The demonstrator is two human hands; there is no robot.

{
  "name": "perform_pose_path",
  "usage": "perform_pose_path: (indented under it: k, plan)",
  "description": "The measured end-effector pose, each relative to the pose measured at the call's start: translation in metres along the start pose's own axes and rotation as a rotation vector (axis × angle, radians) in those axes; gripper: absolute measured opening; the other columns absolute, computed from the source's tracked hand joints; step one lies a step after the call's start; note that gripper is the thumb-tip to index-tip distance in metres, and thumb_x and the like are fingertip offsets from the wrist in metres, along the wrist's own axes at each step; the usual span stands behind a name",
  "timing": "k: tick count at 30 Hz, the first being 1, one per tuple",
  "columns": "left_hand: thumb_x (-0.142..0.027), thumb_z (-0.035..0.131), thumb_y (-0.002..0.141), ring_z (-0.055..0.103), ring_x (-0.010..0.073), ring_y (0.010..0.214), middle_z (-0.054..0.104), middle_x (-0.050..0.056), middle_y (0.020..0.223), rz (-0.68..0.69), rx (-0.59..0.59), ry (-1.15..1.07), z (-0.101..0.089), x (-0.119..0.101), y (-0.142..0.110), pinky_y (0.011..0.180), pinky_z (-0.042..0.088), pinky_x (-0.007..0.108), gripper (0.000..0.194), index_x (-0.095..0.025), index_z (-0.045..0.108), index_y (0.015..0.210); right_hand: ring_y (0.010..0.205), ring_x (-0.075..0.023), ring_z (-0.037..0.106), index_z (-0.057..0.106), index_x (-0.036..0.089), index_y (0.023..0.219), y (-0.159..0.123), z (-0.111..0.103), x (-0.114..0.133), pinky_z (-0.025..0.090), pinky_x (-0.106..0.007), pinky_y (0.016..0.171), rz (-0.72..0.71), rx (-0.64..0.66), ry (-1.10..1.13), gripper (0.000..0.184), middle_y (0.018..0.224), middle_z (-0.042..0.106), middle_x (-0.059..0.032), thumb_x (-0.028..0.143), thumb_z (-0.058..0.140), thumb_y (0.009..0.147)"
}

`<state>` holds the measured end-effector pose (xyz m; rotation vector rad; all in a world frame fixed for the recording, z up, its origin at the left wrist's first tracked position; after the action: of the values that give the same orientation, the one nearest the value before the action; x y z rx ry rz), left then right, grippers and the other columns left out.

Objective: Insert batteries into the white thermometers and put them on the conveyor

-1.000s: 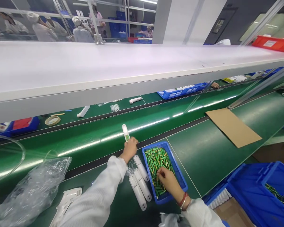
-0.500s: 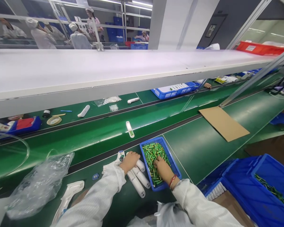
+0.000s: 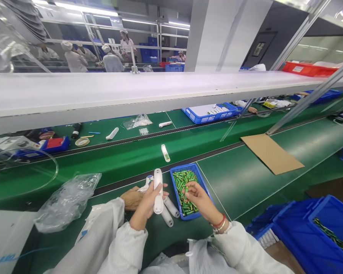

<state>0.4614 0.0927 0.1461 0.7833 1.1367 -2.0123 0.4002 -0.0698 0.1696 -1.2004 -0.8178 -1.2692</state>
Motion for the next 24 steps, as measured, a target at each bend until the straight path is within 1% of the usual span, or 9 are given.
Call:
perform_pose_path:
  k: [3,5,7,11,14,16,19,21,24]
  plan:
    - [-0.047,0.053,0.082,0.054,0.0099,0.054,0.062,0.009,0.076,-0.064,-0.039,-0.298,0.010,0.024,-0.028,0.050,0.045,0.021,0.041,-0.009,0.058,0.095,0.070,-0.0133,0.061,0.051,0.022,0.088,-0.014,0.018,0.014,0.052,-0.030,0.067,-0.036,-0.017,-0.052,0.034,0.084,0.062,0.0000,0.040,0.072,0.067]
    - [-0.045,0.049,0.084,0.055,0.0115,0.056,0.061,0.009,0.071,-0.066,-0.049,-0.390,0.014,0.032,-0.039,0.054,0.047,0.022,0.040,-0.007,0.059,0.093,0.070,-0.0142,0.061,0.055,0.020,0.086,-0.022,0.035,0.024,0.051,-0.030,0.069,-0.100,-0.006,-0.145,0.030,0.078,0.064,-0.0009,0.039,0.070,0.069]
    - [-0.043,0.051,0.084,0.056,0.0124,0.059,0.060,0.007,0.069,-0.026,-0.039,-0.439,0.015,0.032,-0.047,0.058,0.047,0.023,0.037,-0.008,0.059,0.090,0.072,-0.0147,0.062,0.058,0.018,0.084,-0.029,0.057,0.031,0.050,-0.029,0.069,-0.174,0.034,-0.266,0.023,0.077,0.066,-0.0022,0.036,0.067,0.072]
    - [-0.045,0.060,0.077,0.057,0.0125,0.061,0.059,0.004,0.069,0.073,-0.035,-0.454,0.009,0.027,-0.058,0.063,0.047,0.025,0.036,-0.011,0.059,0.090,0.065,-0.0126,0.060,0.063,0.018,0.078,-0.040,0.095,0.031,0.047,-0.025,0.062,-0.286,0.100,-0.508,0.009,0.073,0.067,-0.0003,0.026,0.064,0.074]
    - [-0.048,0.062,0.075,0.057,0.0125,0.064,0.058,0.002,0.070,0.140,-0.074,-0.427,0.000,0.023,-0.066,0.064,0.047,0.025,0.038,-0.014,0.056,0.091,0.059,-0.0118,0.057,0.064,0.019,0.076,-0.045,0.109,0.022,0.045,-0.023,0.057,-0.338,0.119,-0.672,0.005,0.067,0.065,0.0009,0.024,0.063,0.076]
    - [-0.049,0.062,0.075,0.055,0.0110,0.063,0.057,0.001,0.071,0.164,-0.102,-0.411,-0.005,0.023,-0.071,0.064,0.046,0.025,0.038,-0.016,0.053,0.091,0.060,-0.0127,0.058,0.066,0.019,0.078,-0.050,0.116,0.021,0.047,-0.024,0.058,-0.433,0.130,-0.775,0.007,0.067,0.065,-0.0001,0.024,0.061,0.079]
    - [-0.051,0.061,0.075,0.053,0.0092,0.063,0.058,0.001,0.076,0.188,-0.147,-0.396,-0.011,0.026,-0.073,0.064,0.045,0.024,0.038,-0.017,0.051,0.090,0.071,-0.0165,0.060,0.067,0.017,0.087,-0.065,0.128,0.026,0.051,-0.029,0.067,-0.674,0.140,-0.926,0.015,0.075,0.067,-0.0045,0.023,0.053,0.085]
    - [-0.051,0.061,0.075,0.054,0.0090,0.065,0.058,0.001,0.079,0.199,-0.177,-0.387,-0.015,0.028,-0.073,0.066,0.045,0.024,0.038,-0.017,0.050,0.089,0.076,-0.0183,0.059,0.066,0.015,0.093,-0.074,0.136,0.026,0.052,-0.032,0.071,-0.794,0.136,-1.051,0.020,0.080,0.067,-0.0070,0.020,0.047,0.088]
    - [-0.050,0.062,0.075,0.055,0.0092,0.069,0.058,0.002,0.082,0.192,-0.193,-0.390,-0.015,0.032,-0.070,0.070,0.046,0.024,0.038,-0.016,0.050,0.088,0.075,-0.0199,0.057,0.065,0.013,0.096,-0.079,0.143,0.021,0.053,-0.034,0.069,-0.849,0.115,-1.250,0.025,0.082,0.066,-0.0093,0.016,0.042,0.089]
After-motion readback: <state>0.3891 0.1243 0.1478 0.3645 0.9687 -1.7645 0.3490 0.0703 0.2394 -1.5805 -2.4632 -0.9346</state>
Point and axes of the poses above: each hand's wrist, its own y-axis towards the middle knuckle, its own z-axis out of the palm, x = y × z, the point moved 10 cm from there along y, towards the middle knuckle
